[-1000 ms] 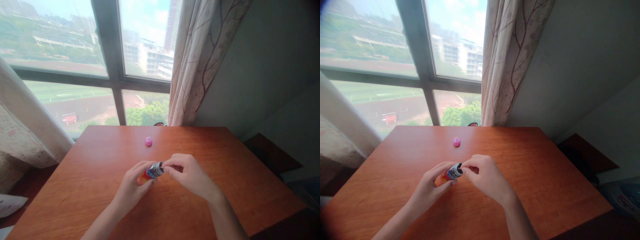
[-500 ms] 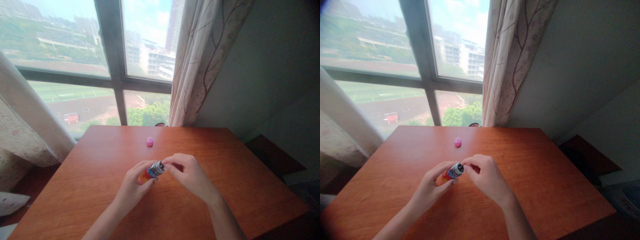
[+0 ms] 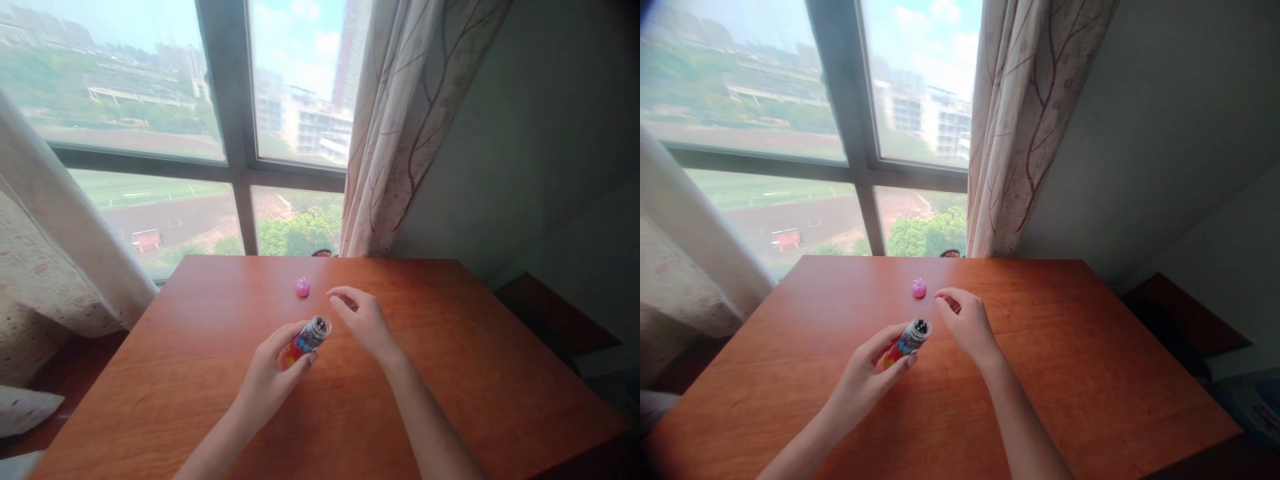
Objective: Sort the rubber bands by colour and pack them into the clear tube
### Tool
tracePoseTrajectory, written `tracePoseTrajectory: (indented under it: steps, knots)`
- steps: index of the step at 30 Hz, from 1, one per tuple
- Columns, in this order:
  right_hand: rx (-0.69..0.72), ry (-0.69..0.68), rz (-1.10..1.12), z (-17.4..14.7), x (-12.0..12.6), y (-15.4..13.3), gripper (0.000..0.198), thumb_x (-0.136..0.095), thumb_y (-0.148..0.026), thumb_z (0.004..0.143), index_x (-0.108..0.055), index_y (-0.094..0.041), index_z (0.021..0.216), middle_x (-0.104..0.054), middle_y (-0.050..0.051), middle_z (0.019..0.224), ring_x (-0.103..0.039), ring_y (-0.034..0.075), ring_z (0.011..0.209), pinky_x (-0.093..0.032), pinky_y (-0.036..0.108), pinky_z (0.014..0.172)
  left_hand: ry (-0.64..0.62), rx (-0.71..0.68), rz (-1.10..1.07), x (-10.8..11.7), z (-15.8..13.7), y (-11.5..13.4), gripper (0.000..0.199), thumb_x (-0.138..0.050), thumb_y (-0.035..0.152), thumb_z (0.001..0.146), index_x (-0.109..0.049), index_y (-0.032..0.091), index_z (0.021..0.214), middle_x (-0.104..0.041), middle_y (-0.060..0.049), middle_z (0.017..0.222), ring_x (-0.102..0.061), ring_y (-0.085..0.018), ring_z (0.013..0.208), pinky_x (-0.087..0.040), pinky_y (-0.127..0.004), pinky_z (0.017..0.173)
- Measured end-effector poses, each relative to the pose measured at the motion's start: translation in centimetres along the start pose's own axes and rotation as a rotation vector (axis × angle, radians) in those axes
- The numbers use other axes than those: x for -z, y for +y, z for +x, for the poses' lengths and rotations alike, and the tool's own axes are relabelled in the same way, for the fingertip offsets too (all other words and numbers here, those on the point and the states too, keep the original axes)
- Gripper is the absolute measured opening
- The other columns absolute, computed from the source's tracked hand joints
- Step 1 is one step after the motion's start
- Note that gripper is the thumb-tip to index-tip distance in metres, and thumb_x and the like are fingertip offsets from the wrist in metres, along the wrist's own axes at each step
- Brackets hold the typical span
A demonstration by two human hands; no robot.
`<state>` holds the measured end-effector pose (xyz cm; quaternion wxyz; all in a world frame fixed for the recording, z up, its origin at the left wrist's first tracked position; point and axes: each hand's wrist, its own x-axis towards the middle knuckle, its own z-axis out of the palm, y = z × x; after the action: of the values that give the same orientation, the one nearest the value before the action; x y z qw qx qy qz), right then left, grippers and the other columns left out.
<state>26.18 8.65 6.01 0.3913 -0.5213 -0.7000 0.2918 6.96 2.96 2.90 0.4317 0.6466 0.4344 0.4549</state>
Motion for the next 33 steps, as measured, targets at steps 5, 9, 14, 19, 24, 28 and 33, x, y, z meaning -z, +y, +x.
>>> tracePoseTrajectory:
  steps: [5,9,14,19,24,28,33]
  knots:
    - [0.058,0.006,-0.139,3.9,-5.8,3.8,0.053,-0.068,-0.018,0.077,-0.058,-0.018,0.128,-0.06,0.012,0.126,-0.055,0.027,0.115,-0.042,0.043,0.102,0.002,0.051,-0.06,0.0,0.0,-0.3,0.041,-0.063,0.03,0.088,-0.06,0.02,0.128,-0.066,-0.009,0.127,-0.062,-0.024,0.116,-0.046,-0.035,0.102]
    - [0.113,-0.036,-0.116,5.1,-9.0,4.7,0.052,-0.066,-0.011,0.075,-0.06,-0.021,0.126,-0.057,0.011,0.131,-0.047,0.029,0.126,-0.033,0.047,0.109,0.022,0.092,-0.067,0.2,0.0,-0.3,0.044,-0.063,0.034,0.089,-0.059,0.018,0.13,-0.068,-0.009,0.125,-0.062,-0.025,0.115,-0.045,-0.034,0.102]
    - [0.122,-0.041,0.021,4.1,-9.9,5.2,0.034,-0.062,-0.014,0.078,-0.068,-0.025,0.109,-0.066,0.007,0.116,-0.056,0.025,0.113,-0.04,0.043,0.104,0.043,0.148,-0.093,0.4,-0.1,-0.2,0.048,-0.062,0.038,0.088,-0.058,0.017,0.131,-0.07,-0.009,0.12,-0.064,-0.026,0.108,-0.048,-0.033,0.095]
    - [-0.007,0.065,0.272,1.8,-8.7,6.0,0.042,-0.062,-0.025,0.082,-0.058,-0.021,0.123,-0.068,0.008,0.112,-0.064,0.022,0.099,-0.051,0.038,0.09,0.03,0.177,-0.093,0.3,0.0,-0.1,0.049,-0.061,0.042,0.088,-0.059,0.016,0.13,-0.071,-0.008,0.115,-0.066,-0.024,0.099,-0.05,-0.03,0.088]
    - [-0.183,0.089,0.746,-0.5,-5.7,5.4,0.047,-0.065,-0.039,0.086,-0.05,-0.021,0.126,-0.069,0.009,0.113,-0.066,0.018,0.098,-0.052,0.033,0.088,0.007,0.204,-0.091,0.1,-0.1,-0.2,0.049,-0.061,0.042,0.088,-0.059,0.017,0.13,-0.072,-0.008,0.112,-0.065,-0.025,0.099,-0.05,-0.03,0.087]
    - [-0.301,0.057,1.213,-1.7,-3.6,4.3,0.054,-0.079,-0.037,0.076,-0.054,-0.023,0.121,-0.069,0.007,0.112,-0.065,0.015,0.095,-0.05,0.026,0.085,-0.026,0.2,-0.098,-0.1,-0.2,-0.1,0.049,-0.061,0.04,0.088,-0.057,0.017,0.131,-0.071,-0.008,0.113,-0.065,-0.024,0.099,-0.049,-0.03,0.09]
    - [-0.241,0.053,1.196,-2.0,-3.2,3.3,0.045,-0.081,-0.038,0.073,-0.061,-0.024,0.112,-0.067,0.006,0.114,-0.064,0.016,0.096,-0.05,0.028,0.086,-0.068,0.159,-0.055,-0.3,-0.2,-0.1,0.047,-0.061,0.037,0.088,-0.056,0.018,0.13,-0.07,-0.008,0.113,-0.064,-0.024,0.101,-0.048,-0.031,0.092]
